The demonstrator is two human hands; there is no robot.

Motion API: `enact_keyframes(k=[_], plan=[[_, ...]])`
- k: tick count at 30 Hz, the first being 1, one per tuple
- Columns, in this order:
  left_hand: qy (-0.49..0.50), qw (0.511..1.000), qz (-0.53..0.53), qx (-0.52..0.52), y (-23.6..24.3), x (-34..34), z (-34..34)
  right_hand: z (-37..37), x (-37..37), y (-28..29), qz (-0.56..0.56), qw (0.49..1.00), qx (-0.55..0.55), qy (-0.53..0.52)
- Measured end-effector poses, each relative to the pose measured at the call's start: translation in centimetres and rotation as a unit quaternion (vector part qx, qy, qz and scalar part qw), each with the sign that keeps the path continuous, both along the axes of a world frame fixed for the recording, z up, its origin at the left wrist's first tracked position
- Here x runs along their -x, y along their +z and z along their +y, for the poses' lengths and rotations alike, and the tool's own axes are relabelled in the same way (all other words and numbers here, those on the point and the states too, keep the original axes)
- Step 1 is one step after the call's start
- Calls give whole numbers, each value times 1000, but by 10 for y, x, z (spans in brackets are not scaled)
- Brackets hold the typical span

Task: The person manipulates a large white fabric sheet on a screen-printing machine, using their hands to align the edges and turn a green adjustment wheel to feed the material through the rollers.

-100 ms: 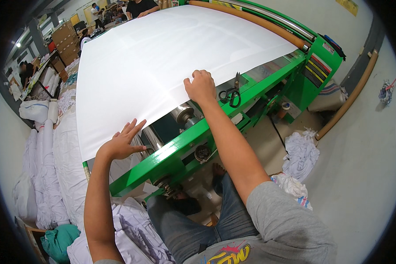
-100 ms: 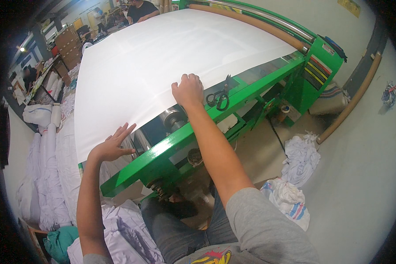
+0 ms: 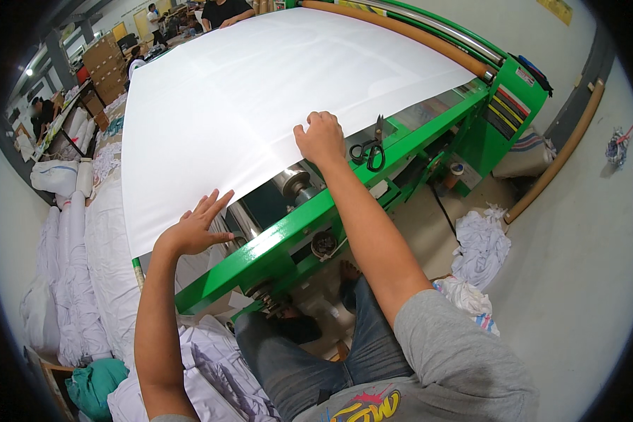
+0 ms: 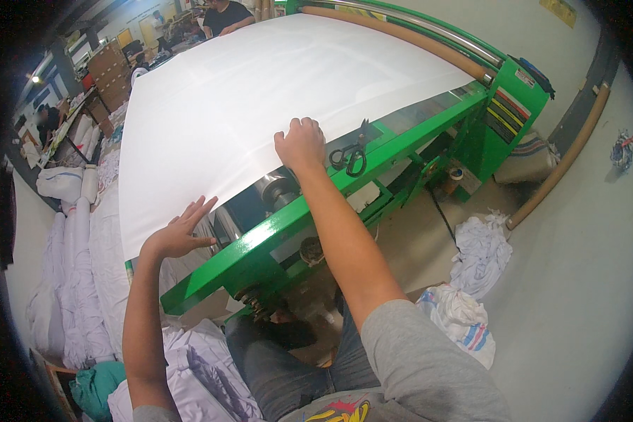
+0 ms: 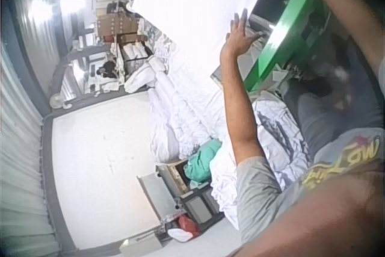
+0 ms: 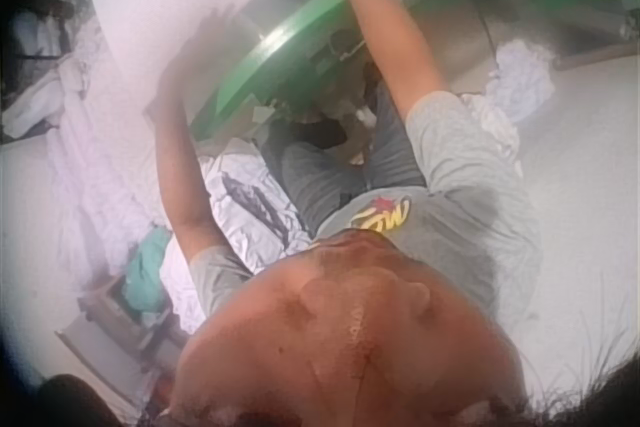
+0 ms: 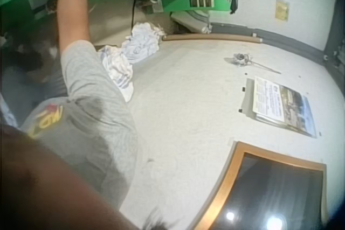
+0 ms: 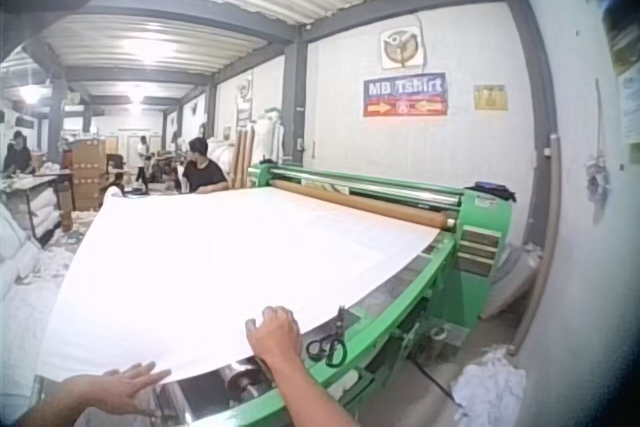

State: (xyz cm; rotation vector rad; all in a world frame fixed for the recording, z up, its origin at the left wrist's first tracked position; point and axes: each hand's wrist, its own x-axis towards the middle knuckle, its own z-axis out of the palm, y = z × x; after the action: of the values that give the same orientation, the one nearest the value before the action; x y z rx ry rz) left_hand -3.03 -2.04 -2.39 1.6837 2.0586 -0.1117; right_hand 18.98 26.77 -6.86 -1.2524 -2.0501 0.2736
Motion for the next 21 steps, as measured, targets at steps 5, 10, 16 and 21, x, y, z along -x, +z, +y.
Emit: enact_keyframes(k=[5, 10, 16, 21], plan=[[-1, 1000, -3, -1, 0, 1, 0, 1, 0, -1, -7, 1000, -1, -2], [-5, 1000, -3, -3, -2, 3, 0, 2, 0, 1, -14, 1000, 6, -2], [-8, 1000, -4, -2, -2, 3, 1, 0, -1, 2, -16, 1000, 12, -2], [-7, 1000, 1, 3, -1, 1, 1, -1, -2, 2, -18, 1000, 14, -2]])
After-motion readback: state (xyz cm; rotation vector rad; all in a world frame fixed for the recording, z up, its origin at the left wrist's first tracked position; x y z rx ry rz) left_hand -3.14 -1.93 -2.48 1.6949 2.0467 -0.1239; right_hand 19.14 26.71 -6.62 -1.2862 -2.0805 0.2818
